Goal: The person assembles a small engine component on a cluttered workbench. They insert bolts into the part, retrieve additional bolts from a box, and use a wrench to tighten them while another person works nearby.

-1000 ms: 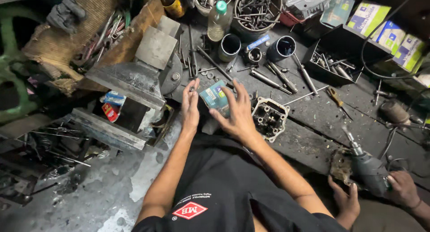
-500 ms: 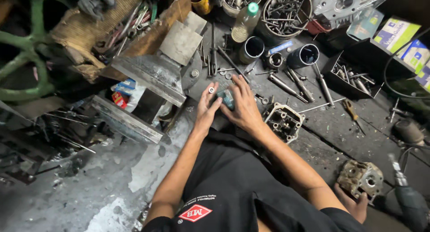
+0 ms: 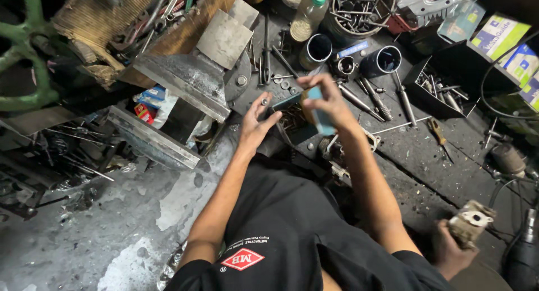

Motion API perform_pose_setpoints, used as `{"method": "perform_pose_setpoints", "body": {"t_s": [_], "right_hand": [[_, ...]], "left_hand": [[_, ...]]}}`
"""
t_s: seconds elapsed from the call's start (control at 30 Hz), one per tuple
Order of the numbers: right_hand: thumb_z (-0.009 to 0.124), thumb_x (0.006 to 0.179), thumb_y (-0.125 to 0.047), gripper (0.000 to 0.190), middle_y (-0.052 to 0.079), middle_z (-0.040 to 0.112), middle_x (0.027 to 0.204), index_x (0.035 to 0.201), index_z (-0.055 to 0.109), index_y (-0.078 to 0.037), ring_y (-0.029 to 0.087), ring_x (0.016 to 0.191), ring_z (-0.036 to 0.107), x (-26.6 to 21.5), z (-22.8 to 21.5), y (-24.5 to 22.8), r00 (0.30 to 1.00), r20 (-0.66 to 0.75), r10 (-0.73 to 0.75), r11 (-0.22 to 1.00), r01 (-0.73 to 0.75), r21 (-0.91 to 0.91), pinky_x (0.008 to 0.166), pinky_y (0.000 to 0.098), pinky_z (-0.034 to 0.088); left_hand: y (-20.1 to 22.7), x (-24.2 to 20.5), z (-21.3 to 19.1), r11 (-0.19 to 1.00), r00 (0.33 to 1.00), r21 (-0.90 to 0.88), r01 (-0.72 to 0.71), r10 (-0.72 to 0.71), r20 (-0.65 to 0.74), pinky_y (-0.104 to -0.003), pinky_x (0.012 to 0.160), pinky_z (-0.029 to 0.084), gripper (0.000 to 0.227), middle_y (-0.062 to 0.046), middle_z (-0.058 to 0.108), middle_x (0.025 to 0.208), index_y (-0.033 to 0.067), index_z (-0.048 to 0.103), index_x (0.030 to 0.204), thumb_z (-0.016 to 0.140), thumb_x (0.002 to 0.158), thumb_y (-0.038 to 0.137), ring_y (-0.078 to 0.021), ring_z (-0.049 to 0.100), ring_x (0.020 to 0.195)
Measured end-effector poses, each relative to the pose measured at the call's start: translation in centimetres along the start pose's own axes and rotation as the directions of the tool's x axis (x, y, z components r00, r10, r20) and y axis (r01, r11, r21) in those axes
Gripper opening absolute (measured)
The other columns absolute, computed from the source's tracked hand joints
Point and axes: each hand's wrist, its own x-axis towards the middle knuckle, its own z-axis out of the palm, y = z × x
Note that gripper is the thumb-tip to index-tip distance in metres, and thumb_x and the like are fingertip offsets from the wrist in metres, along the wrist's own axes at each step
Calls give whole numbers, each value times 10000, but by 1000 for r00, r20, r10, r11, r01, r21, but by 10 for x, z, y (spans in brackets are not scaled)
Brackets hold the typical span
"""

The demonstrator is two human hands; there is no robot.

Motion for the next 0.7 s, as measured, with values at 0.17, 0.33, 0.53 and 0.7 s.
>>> {"method": "perform_pose_setpoints", "body": {"t_s": [0.17, 0.33, 0.53, 0.7], "right_hand": [[744, 883, -46, 380, 150, 594, 1354, 1213, 556, -50, 294, 1312, 555, -27, -24, -34, 931, -151, -332, 680, 124, -723, 1119, 416, 452], [763, 866, -48, 434, 128, 592, 1317, 1287, 662, -71, 350, 1219, 533, -50, -16, -49, 952, -31, -305, 181, 26, -983, 1019, 466, 446], [753, 894, -62, 344, 141, 529, 1388, 1223, 689, -140, 349, 1253, 517, -64, 26, -38, 909, 12, -416, 137, 76, -988, 1054, 456, 439], [701, 707, -11, 468, 171, 551, 1416, 1168, 723, -88, 411, 1299, 504, -55, 43, -34, 939, 45, -342, -93, 14, -996, 1063, 511, 439]], "left_hand": [[-1, -1, -1, 987, 993, 105, -121, 120, 14, -349, 1122, 454, 648, -175, 524, 1554, 7, 433, 1497, 713, 913, 20, -220, 491, 1453], [2, 8, 3, 993, 993, 36, -116, 115, 34, -338, 1126, 467, 566, -169, 579, 1499, -4, 501, 1443, 704, 915, -11, -227, 544, 1412], [10, 10, -1, 997, 998, 41, -66, 66, -14, -293, 1036, 509, 444, -153, 663, 1407, -6, 562, 1399, 656, 966, 24, -190, 636, 1262], [12, 6, -4, 994, 994, -7, -106, 106, -29, -256, 1067, 506, 365, -141, 696, 1356, -6, 576, 1383, 615, 1023, 38, -162, 658, 1266]]}}
